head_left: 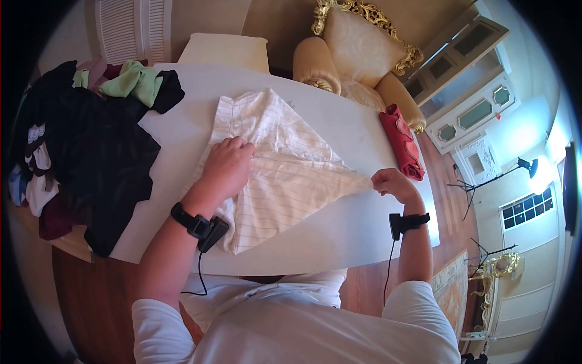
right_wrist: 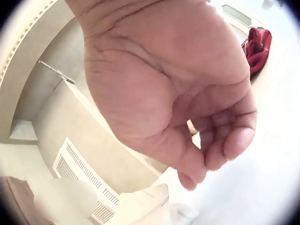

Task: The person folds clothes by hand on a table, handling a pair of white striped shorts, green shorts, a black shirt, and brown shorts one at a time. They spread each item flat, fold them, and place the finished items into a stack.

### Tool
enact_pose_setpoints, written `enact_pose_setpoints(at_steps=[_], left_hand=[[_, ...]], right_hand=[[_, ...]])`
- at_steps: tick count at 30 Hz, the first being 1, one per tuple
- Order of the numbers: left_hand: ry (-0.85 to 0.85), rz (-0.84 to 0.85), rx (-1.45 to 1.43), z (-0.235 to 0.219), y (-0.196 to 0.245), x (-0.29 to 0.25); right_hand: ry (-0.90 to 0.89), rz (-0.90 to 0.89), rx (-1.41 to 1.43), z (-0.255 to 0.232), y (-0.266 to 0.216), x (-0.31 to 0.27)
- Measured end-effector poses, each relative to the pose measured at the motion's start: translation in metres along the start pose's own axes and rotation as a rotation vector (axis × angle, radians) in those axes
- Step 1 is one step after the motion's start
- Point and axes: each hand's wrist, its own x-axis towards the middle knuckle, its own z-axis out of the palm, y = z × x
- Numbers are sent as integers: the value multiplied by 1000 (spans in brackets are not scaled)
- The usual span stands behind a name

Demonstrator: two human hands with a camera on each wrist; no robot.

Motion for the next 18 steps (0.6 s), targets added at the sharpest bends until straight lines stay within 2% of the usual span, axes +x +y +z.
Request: enact_pose_setpoints(at_steps=[3, 6, 10, 13, 16, 18], left_hand=[[7, 6, 5, 0, -1, 0], [8, 3, -3, -2, 2, -1], [-8, -3, 9, -1, 1, 0], [-14, -9, 2, -2, 2, -1], [-21, -15, 13, -3, 2, -1], [-22, -17, 22, -2, 2, -1]], right_hand=[[344, -30, -82, 10, 2, 8], [522, -151, -48, 37, -24, 2], [210, 57, -470, 63, -63, -24], [106, 105, -106, 58, -43, -5], [154, 185, 503, 61, -38, 5], [105, 109, 575, 62, -20, 14]])
